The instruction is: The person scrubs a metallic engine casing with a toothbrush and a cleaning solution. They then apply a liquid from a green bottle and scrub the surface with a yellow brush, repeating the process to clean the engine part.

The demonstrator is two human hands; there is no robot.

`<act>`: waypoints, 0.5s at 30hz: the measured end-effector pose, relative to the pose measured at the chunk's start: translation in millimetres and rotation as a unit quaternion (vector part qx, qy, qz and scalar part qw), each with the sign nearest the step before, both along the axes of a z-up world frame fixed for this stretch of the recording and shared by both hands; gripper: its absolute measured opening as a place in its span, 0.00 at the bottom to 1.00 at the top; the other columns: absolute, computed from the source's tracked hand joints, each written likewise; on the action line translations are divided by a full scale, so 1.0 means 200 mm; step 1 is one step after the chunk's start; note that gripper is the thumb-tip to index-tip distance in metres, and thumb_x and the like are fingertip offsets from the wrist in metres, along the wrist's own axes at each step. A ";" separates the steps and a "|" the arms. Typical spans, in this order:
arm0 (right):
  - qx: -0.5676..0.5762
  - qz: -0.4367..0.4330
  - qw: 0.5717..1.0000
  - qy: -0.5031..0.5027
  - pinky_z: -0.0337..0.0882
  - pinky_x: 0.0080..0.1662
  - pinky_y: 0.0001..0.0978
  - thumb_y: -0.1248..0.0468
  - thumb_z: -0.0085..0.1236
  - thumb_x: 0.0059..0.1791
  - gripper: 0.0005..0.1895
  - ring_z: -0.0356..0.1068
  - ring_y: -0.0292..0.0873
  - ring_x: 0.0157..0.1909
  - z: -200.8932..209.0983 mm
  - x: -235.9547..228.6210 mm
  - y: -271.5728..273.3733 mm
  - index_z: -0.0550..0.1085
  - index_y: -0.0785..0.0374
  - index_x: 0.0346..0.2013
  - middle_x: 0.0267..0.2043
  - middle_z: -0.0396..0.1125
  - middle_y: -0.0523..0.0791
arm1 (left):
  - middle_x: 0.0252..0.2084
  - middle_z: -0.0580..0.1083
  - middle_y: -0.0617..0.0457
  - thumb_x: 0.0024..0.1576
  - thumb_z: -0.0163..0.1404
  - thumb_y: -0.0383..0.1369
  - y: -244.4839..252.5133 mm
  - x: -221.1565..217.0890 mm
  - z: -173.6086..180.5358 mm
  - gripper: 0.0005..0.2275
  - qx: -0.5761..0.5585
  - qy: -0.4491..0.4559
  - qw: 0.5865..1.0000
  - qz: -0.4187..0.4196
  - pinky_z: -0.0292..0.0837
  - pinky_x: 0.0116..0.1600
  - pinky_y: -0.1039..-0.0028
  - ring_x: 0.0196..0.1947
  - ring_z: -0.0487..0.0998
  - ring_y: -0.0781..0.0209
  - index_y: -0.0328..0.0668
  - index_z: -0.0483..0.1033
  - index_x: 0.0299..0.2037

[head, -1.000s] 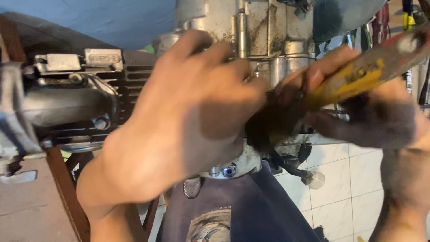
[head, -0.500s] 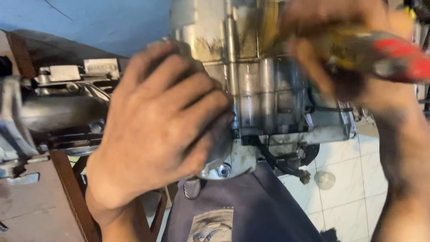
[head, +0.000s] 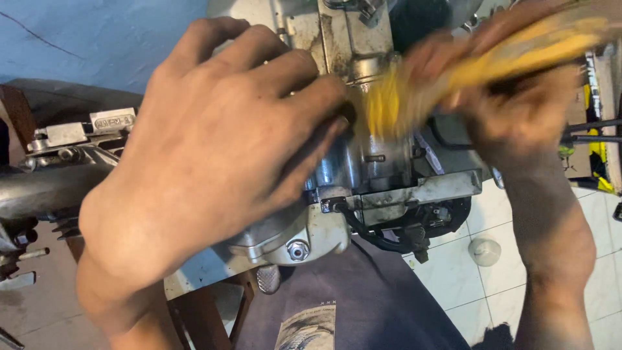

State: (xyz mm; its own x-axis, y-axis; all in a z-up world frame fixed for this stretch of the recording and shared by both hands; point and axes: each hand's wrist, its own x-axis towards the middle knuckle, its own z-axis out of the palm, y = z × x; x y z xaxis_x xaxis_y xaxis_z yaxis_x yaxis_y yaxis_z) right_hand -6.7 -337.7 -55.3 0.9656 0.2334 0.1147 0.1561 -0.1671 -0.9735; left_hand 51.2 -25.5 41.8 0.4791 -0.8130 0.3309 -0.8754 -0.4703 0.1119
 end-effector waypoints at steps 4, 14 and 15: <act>-0.035 -0.110 0.975 -0.191 0.71 0.61 0.43 0.74 0.55 0.64 0.11 0.68 0.47 0.56 -0.12 0.00 -0.07 0.63 0.62 0.56 0.53 0.66 0.52 | 0.38 0.77 0.51 0.64 0.53 0.40 -0.01 0.02 -0.03 0.10 0.091 0.028 0.995 0.027 0.68 0.53 0.55 0.42 0.77 0.49 0.43 0.80 0.45; 0.124 -0.011 0.991 -0.039 0.78 0.63 0.53 0.57 0.58 0.54 0.18 0.78 0.46 0.53 -0.17 -0.08 -0.38 0.60 0.55 0.51 0.44 0.75 0.47 | 0.48 0.77 0.42 0.40 0.59 0.27 -0.11 0.06 -0.09 0.29 0.108 0.229 0.964 -0.076 0.80 0.46 0.67 0.44 0.78 0.50 0.30 0.75 0.56; 0.126 -0.010 0.991 -0.037 0.78 0.63 0.53 0.57 0.58 0.54 0.18 0.78 0.46 0.53 -0.14 -0.07 -0.30 0.60 0.55 0.51 0.44 0.75 0.47 | 0.48 0.77 0.42 0.40 0.59 0.27 -0.11 0.00 -0.08 0.29 0.110 0.231 0.964 -0.075 0.80 0.46 0.67 0.44 0.78 0.50 0.30 0.75 0.56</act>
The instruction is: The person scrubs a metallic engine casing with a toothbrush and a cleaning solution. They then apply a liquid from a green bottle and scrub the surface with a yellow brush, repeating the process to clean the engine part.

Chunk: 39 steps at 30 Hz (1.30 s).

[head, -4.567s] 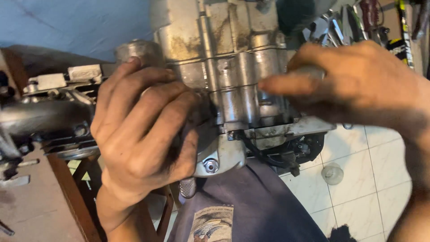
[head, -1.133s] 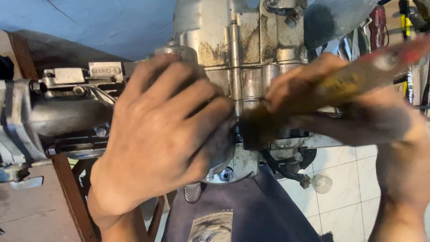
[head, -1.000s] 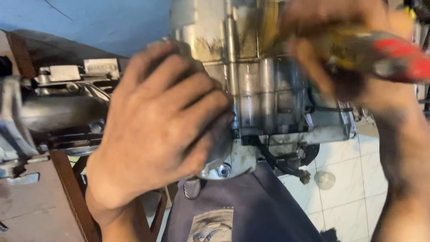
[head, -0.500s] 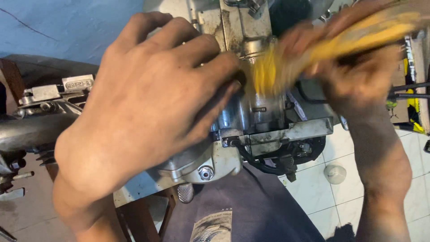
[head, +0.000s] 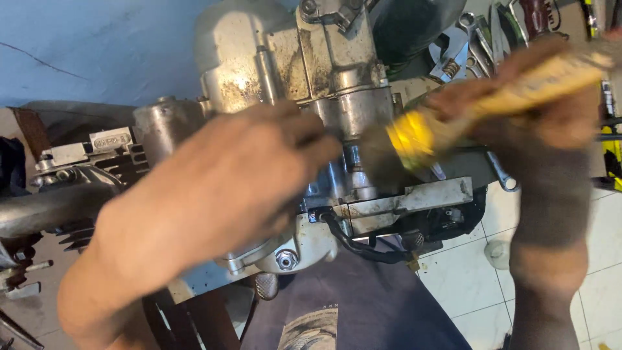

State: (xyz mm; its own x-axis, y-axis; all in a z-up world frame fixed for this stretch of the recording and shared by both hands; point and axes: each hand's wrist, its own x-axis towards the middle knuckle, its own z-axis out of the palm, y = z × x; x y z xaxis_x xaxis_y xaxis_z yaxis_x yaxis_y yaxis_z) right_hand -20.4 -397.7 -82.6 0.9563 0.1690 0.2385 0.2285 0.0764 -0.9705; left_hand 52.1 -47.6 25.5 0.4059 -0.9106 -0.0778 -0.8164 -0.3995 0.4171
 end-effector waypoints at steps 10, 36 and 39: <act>-0.131 -0.074 0.966 -0.209 0.71 0.67 0.52 0.68 0.60 0.54 0.21 0.72 0.55 0.62 -0.01 0.00 0.14 0.60 0.62 0.55 0.53 0.72 0.52 | 0.50 0.77 0.44 0.48 0.51 0.32 0.02 -0.42 -0.07 0.19 0.064 -0.200 0.976 0.053 0.70 0.60 0.55 0.54 0.76 0.46 0.36 0.77 0.51; 0.016 -0.162 0.986 0.036 0.68 0.68 0.49 0.73 0.61 0.58 0.16 0.74 0.46 0.54 0.13 -0.26 0.15 0.65 0.57 0.54 0.45 0.71 0.48 | 0.62 0.72 0.39 0.58 0.49 0.39 0.00 -0.69 -0.23 0.14 0.062 -0.145 0.987 0.025 0.53 0.71 0.40 0.69 0.65 0.35 0.38 0.82 0.44; -0.003 -0.138 0.990 -0.007 0.67 0.70 0.51 0.70 0.56 0.58 0.13 0.74 0.48 0.57 -0.10 -0.25 0.06 0.63 0.57 0.53 0.46 0.72 0.49 | 0.66 0.68 0.39 0.58 0.46 0.40 0.09 -0.58 -0.11 0.15 0.040 -0.071 0.996 0.021 0.44 0.75 0.36 0.73 0.61 0.42 0.41 0.75 0.51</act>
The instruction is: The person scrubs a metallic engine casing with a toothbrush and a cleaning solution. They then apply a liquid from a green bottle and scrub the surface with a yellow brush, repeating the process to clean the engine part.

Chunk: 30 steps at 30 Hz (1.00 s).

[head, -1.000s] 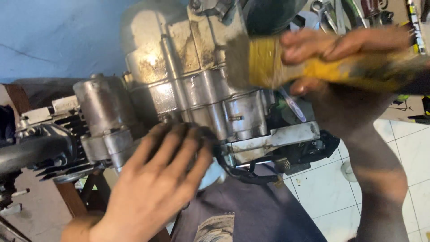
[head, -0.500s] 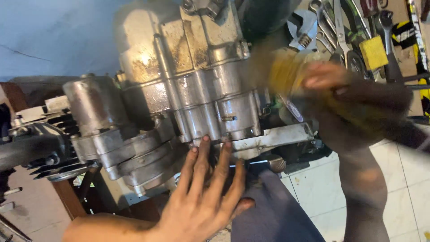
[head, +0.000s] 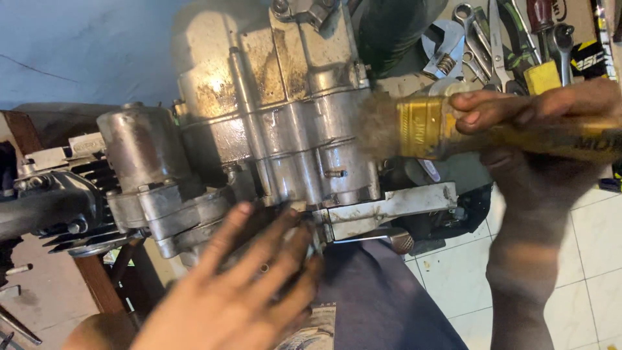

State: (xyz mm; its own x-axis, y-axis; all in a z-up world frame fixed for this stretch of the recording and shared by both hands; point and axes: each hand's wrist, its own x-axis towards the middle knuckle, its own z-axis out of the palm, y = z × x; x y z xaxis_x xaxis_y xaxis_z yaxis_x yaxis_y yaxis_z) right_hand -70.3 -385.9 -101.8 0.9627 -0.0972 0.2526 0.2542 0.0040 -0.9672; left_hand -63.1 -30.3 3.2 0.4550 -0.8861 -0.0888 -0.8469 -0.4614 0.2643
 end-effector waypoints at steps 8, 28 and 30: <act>-0.053 -0.006 0.994 -0.097 0.71 0.67 0.50 0.63 0.63 0.58 0.17 0.75 0.43 0.56 0.02 0.01 0.10 0.63 0.54 0.55 0.48 0.71 0.46 | 0.72 0.62 0.37 0.58 0.53 0.56 0.03 0.63 0.16 0.34 0.002 -0.161 0.982 0.095 0.55 0.73 0.46 0.72 0.62 0.36 0.41 0.65 0.68; -0.065 -0.070 0.994 -0.056 0.66 0.68 0.50 0.67 0.60 0.64 0.19 0.75 0.46 0.57 -0.04 0.05 0.11 0.57 0.57 0.58 0.47 0.67 0.46 | 0.53 0.74 0.42 0.52 0.56 0.39 -0.17 0.57 0.08 0.27 0.079 0.011 0.996 0.044 0.77 0.36 0.57 0.36 0.79 0.45 0.41 0.72 0.62; -0.028 -0.047 0.996 -0.076 0.65 0.68 0.48 0.67 0.62 0.64 0.18 0.73 0.44 0.54 0.04 0.06 0.10 0.59 0.55 0.58 0.47 0.62 0.44 | 0.58 0.72 0.42 0.48 0.56 0.29 -0.21 0.59 0.08 0.30 0.091 -0.043 0.995 0.025 0.80 0.42 0.61 0.44 0.80 0.47 0.40 0.70 0.65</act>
